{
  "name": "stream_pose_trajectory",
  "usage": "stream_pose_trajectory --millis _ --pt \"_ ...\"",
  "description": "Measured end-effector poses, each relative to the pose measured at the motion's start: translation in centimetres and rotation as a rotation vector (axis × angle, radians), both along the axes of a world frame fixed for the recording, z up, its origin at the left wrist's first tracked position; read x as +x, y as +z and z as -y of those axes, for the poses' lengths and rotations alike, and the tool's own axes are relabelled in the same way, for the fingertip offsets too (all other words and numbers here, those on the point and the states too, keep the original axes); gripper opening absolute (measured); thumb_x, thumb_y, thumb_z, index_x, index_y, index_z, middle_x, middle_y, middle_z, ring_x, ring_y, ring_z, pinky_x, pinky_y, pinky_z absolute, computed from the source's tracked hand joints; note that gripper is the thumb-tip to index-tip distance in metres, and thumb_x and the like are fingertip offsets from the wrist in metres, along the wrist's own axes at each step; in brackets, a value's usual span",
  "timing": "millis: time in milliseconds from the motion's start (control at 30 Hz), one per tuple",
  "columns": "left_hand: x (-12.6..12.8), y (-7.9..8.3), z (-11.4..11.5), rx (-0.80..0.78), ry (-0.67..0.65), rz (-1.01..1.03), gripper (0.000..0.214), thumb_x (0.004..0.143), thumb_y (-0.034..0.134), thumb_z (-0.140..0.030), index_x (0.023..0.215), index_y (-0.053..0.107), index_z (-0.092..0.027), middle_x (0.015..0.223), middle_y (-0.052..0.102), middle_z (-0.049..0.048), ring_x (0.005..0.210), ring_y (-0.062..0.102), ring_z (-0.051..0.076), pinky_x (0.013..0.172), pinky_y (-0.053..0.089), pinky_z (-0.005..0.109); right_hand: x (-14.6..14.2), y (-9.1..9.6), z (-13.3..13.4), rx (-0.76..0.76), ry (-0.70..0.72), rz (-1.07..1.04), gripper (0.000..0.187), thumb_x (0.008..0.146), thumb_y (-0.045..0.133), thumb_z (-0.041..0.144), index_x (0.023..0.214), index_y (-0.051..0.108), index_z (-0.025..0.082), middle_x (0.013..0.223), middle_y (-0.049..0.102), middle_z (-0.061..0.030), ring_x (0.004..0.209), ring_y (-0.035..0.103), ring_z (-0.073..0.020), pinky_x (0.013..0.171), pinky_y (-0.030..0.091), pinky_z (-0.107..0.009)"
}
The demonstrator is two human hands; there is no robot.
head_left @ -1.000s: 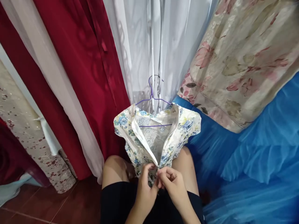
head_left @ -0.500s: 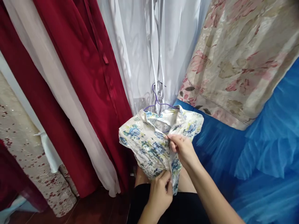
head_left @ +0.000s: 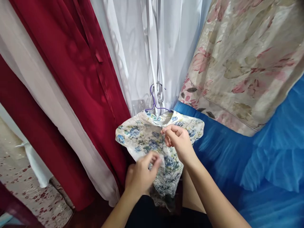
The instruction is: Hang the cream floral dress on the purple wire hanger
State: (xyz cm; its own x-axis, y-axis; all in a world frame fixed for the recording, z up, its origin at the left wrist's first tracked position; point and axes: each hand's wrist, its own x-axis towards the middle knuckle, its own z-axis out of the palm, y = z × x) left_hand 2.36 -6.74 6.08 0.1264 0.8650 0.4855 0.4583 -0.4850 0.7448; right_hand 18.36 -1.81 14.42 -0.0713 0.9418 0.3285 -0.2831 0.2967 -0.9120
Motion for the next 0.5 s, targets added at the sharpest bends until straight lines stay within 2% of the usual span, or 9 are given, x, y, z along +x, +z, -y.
stream_pose_trajectory --millis 67,100,133,200,267,367,433,500 --pt "-0.5 3.5 -2.1 0.167 0.066 0.086 0.034 0.097 0.057 -0.029 0.13 0.063 -0.026 0.085 0.069 0.0025 0.077 0.064 0.018 0.077 0.05 0.029 0.2 0.1 0.5 0.031 0.002 0.049 0.021 0.08 0.066 0.035 0.069 0.064 0.017 0.043 0.051 0.0046 0.04 0.041 -0.0079 0.044 0.032 -0.021" --pt "-0.5 5.1 -3.0 0.245 0.052 0.065 0.039 0.098 0.056 -0.028 0.137 0.059 -0.025 0.088 0.069 0.0031 0.08 0.064 0.018 0.079 0.05 0.029 0.3 0.2 0.6 0.048 0.009 0.07 0.023 0.081 0.067 0.037 0.07 0.064 0.017 0.044 0.051 0.0045 0.04 0.042 -0.0081 0.044 0.032 -0.021" --pt "-0.4 6.5 -3.8 0.315 0.031 0.019 0.036 0.099 0.056 -0.028 0.134 0.062 -0.024 0.093 0.07 0.0043 0.084 0.065 0.018 0.081 0.05 0.03 0.2 0.3 0.6 0.064 0.014 0.088 0.025 0.082 0.067 0.039 0.071 0.064 0.018 0.044 0.051 0.0046 0.041 0.042 -0.0083 0.045 0.032 -0.022" --pt "0.3 8.6 -4.7 0.428 -0.018 -0.068 0.022 0.099 0.057 -0.027 0.114 0.072 -0.022 0.095 0.071 0.0049 0.088 0.065 0.018 0.081 0.049 0.03 0.0 0.3 0.3 0.09 0.01 0.112 0.029 0.083 0.068 0.044 0.071 0.062 0.018 0.045 0.05 0.0052 0.041 0.04 -0.008 0.044 0.03 -0.022" --pt "0.9 9.7 -4.9 0.509 -0.017 -0.086 0.017 0.098 0.057 -0.026 0.097 0.072 -0.02 0.092 0.071 0.0043 0.087 0.065 0.018 0.08 0.049 0.029 -0.3 -0.3 -0.4 0.111 -0.06 0.124 0.032 0.082 0.069 0.045 0.067 0.057 0.019 0.046 0.045 0.0064 0.042 0.034 -0.0067 0.043 0.024 -0.021" --pt "0.3 10.4 -4.9 0.6 0.119 0.001 0.015 0.097 0.059 -0.027 0.094 0.071 -0.018 0.091 0.071 0.0042 0.09 0.065 0.018 0.085 0.048 0.03 -0.5 -2.4 -1.5 0.093 -0.158 0.177 0.034 0.077 0.07 0.043 0.061 0.051 0.02 0.046 0.039 0.0073 0.043 0.028 -0.0057 0.044 0.018 -0.022" --pt "-1.6 10.5 -5.7 0.616 0.249 0.137 0.017 0.096 0.061 -0.032 0.094 0.07 -0.017 0.093 0.071 0.0048 0.093 0.065 0.019 0.088 0.048 0.031 -0.3 -4.3 -1.6 0.029 -0.145 0.189 0.034 0.075 0.07 0.042 0.059 0.051 0.02 0.045 0.038 0.0075 0.043 0.026 -0.0058 0.044 0.017 -0.022" --pt "-4.5 10.1 -7.3 0.571 0.336 0.366 0.021 0.094 0.064 -0.036 0.095 0.069 -0.016 0.093 0.07 0.0047 0.091 0.064 0.018 0.085 0.049 0.029 0.0 -6.0 -1.0 -0.035 -0.103 0.155 0.033 0.074 0.069 0.042 0.058 0.05 0.02 0.043 0.036 0.0081 0.042 0.025 -0.0059 0.045 0.016 -0.023"
